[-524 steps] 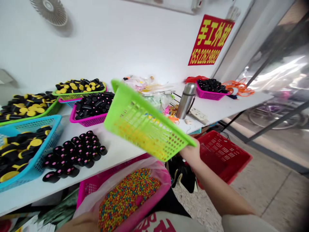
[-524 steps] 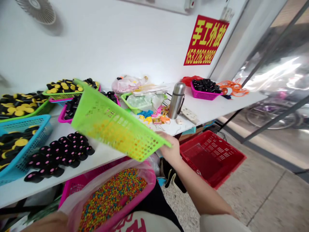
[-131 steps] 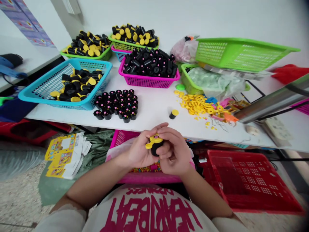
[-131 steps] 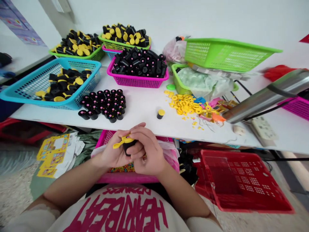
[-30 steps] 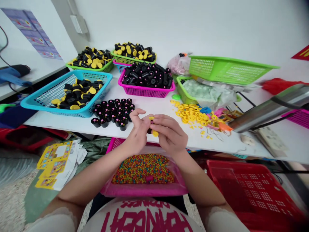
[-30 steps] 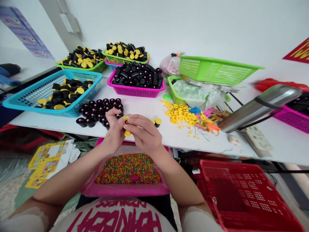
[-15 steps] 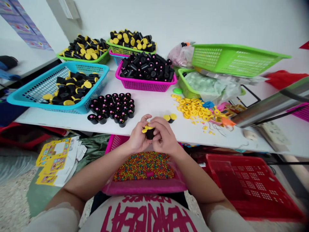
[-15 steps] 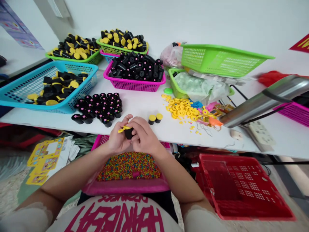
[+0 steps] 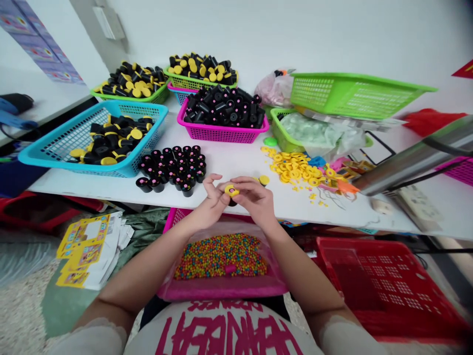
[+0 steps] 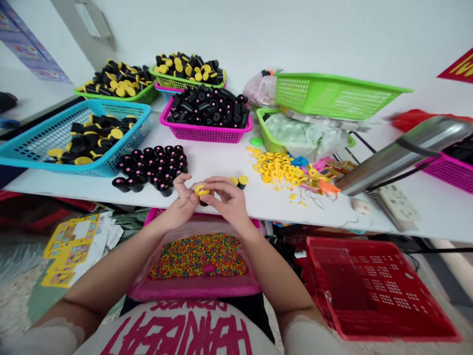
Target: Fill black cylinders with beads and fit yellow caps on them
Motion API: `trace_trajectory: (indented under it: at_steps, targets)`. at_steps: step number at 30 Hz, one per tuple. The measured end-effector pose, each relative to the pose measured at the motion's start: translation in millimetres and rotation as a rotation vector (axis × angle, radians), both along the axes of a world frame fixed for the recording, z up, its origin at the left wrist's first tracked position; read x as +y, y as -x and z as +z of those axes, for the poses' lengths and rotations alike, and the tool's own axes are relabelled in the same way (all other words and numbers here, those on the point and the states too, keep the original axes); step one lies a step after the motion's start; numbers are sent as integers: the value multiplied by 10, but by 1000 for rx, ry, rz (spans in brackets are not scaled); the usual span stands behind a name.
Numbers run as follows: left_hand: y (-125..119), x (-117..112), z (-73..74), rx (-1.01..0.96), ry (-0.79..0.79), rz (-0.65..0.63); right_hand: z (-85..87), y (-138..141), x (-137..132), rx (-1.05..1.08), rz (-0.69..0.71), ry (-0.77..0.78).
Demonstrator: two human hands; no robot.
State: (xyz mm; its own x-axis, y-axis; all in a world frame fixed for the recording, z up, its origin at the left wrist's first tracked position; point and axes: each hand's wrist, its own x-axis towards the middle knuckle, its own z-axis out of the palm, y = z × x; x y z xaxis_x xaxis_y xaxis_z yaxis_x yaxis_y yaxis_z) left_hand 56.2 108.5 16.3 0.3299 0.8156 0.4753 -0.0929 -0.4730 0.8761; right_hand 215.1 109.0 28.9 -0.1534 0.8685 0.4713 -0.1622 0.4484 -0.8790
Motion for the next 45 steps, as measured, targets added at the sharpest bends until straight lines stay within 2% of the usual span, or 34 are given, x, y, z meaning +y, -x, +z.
trace_trajectory:
  at_steps: [2, 4, 6, 8, 11, 14, 16, 18, 20, 22, 23, 25, 27, 29, 31, 32, 34, 36, 38, 42, 45]
  targets:
    - [47, 38, -46, 202, -247, 114, 11, 18, -15, 99, 63, 231]
    - [83, 76, -74, 336, -422, 219, 24, 24, -23, 154, 193, 445]
    - [100, 101, -87, 424, -492, 273, 21, 17, -16, 158, 291, 549]
    - [96, 107, -78, 482, -484, 293, -4, 11, 1, 144, 278, 557]
    - [56, 90, -15, 500, -378, 333, -38, 4, 14, 77, 146, 507]
    - [-15, 74, 59, 363, -176, 362, 17, -82, 31, -96, 39, 383]
    - [-72, 85, 75, 265, -40, 358, 101, -249, 93, -257, -96, 250]
    - [-137, 115, 55, 233, 59, 347, 177, -512, 217, -433, -401, 93]
    - [-208, 156, 17, 264, 133, 307, 196, -822, 382, -643, -800, -27]
    - [-276, 197, -12, 307, 185, 249, 137, -1096, 541, -853, -1015, -24]
    - [-300, 213, -14, 326, 198, 220, 85, -1197, 604, -935, -1052, 27]
    - [-306, 221, 27, 361, 184, 204, -37, -1312, 684, -1045, -1039, 134]
    - [-226, 175, 137, 435, 105, 276, -137, -1336, 706, -1089, -995, 203]
    - [-57, 60, 309, 559, -10, 447, -183, -1320, 695, -1087, -965, 215]
    - [162, -97, 498, 703, -75, 672, -174, -1303, 678, -1051, -973, 180]
    - [270, -173, 580, 775, -55, 781, -154, -1298, 673, -1026, -993, 153]
    - [443, -288, 682, 926, 99, 930, -103, -1288, 669, -984, -1045, 108]
    - [532, -332, 682, 1049, 277, 978, -55, -1273, 667, -971, -1075, 106]
    - [553, -318, 604, 1117, 353, 954, -20, -1257, 657, -986, -1088, 152]
    - [545, -234, 433, 1121, 291, 910, 11, -1266, 619, -1000, -1174, 307]
    - [555, -202, 405, 1095, 254, 905, 20, -1309, 602, -982, -1173, 323]
